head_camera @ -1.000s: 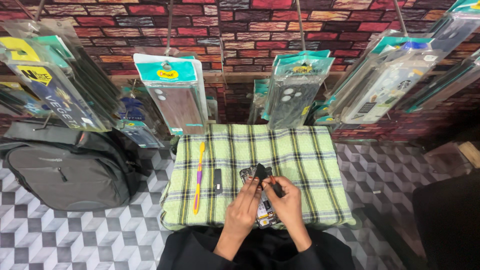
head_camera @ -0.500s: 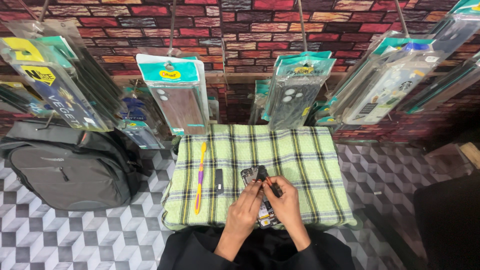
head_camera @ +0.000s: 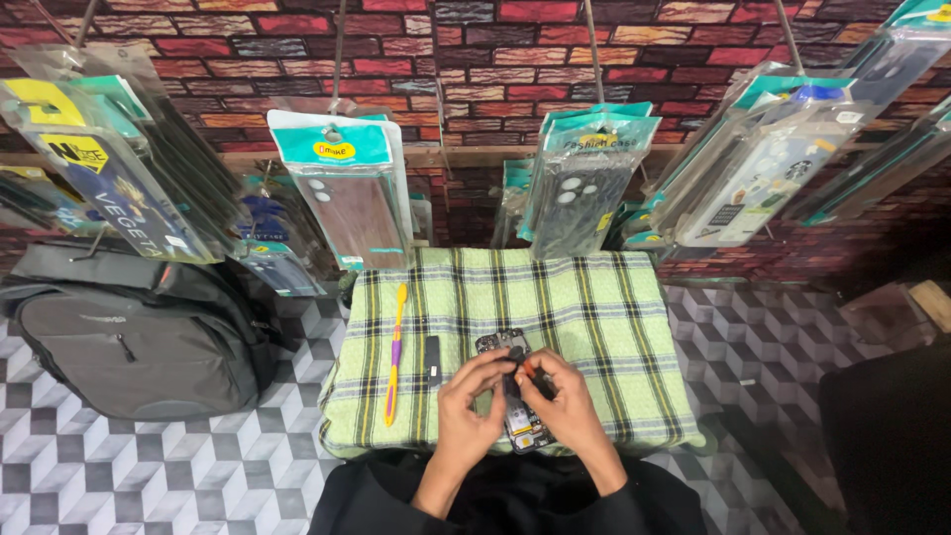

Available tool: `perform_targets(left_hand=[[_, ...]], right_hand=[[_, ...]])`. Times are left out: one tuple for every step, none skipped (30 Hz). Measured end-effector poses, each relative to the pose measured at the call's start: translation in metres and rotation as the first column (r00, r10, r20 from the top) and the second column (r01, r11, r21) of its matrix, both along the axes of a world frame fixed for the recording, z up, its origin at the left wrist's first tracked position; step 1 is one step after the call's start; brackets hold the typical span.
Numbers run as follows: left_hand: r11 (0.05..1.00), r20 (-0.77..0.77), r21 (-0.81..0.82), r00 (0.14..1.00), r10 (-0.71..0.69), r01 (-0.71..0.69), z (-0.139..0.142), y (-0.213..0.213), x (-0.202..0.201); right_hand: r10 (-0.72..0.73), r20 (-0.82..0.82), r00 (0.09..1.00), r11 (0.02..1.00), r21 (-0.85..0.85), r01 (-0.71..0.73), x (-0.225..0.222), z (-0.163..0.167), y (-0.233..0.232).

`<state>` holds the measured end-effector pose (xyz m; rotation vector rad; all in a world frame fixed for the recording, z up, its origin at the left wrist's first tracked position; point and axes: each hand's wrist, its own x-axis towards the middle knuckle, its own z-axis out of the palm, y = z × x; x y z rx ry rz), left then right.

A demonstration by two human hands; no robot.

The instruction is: The person disassembles a smartphone on a checkered cloth, using a screwdriver and a plastic pry tool to remove screws and separate internal components. The person removes the back cover, disconnects cables, and lifts out the battery and logic board.

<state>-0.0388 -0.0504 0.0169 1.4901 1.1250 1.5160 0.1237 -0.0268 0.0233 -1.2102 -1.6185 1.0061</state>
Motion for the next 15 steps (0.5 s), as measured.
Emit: perform_targets(left_hand=[[0.999,0.087,-0.025,0.995,-0.037,0.039,-0.003,0.001,0.0],[0.996,0.175,-0.046,0.982,-0.072,0.081,-0.006,0.003,0.0],[0.99,0.262,-0.064,0.959,-0.106,0.126,-0.01,0.004,0.0],[0.979,0.311,-0.116,0.942,-0.124,0.167,-0.013,0.005,0.0],[0.964,0.361,-0.164,0.922,-0.139,0.209,-0.016,0.008,-0.002],[0.945,0.41,-0.21,0.9,-0.149,0.252,-0.02,0.009,-0.003],[0.931,0.445,-0.209,0.877,-0.18,0.298,-0.022,0.009,-0.006],[0.916,0.479,-0.207,0.852,-0.21,0.342,-0.024,0.01,-0.009],[0.9,0.512,-0.205,0.826,-0.237,0.385,-0.026,0.009,-0.01],[0.893,0.511,-0.2,0.821,-0.256,0.403,-0.028,0.011,-0.011],[0.886,0.509,-0.196,0.815,-0.275,0.421,-0.029,0.013,-0.012],[0.878,0.508,-0.191,0.809,-0.294,0.439,-0.031,0.014,-0.012],[0.853,0.553,-0.263,0.795,-0.249,0.45,-0.033,0.014,-0.011],[0.822,0.592,-0.333,0.781,-0.199,0.462,-0.035,0.014,-0.01],[0.784,0.627,-0.399,0.765,-0.146,0.476,-0.038,0.014,-0.01]], right_hand=[[0.017,0.015,1.0,0.999,0.051,-0.018,-0.001,0.001,0.0],[0.032,0.03,0.999,0.994,0.101,-0.035,-0.001,0.003,-0.001],[0.045,0.046,0.998,0.987,0.15,-0.052,-0.002,0.005,-0.002],[0.045,0.05,0.998,0.988,0.148,-0.052,-0.003,0.006,-0.003],[0.046,0.054,0.997,0.987,0.149,-0.054,-0.004,0.007,-0.003],[0.047,0.058,0.997,0.987,0.148,-0.055,-0.004,0.008,-0.004],[0.05,0.055,0.997,0.984,0.17,-0.059,-0.005,0.009,-0.004],[0.053,0.052,0.997,0.979,0.192,-0.062,-0.005,0.01,-0.005],[0.057,0.048,0.997,0.975,0.213,-0.066,-0.006,0.011,-0.005],[0.056,0.043,0.998,0.976,0.21,-0.064,-0.006,0.011,-0.005],[0.056,0.038,0.998,0.976,0.207,-0.062,-0.007,0.012,-0.006],[0.055,0.034,0.998,0.977,0.203,-0.06,-0.007,0.012,-0.006],[0.041,0.019,0.999,0.981,0.19,-0.044,-0.007,0.012,-0.006],[0.028,0.004,1.0,0.984,0.176,-0.028,-0.008,0.013,-0.006],[0.014,-0.011,1.0,0.987,0.162,-0.012,-0.008,0.013,-0.007]])
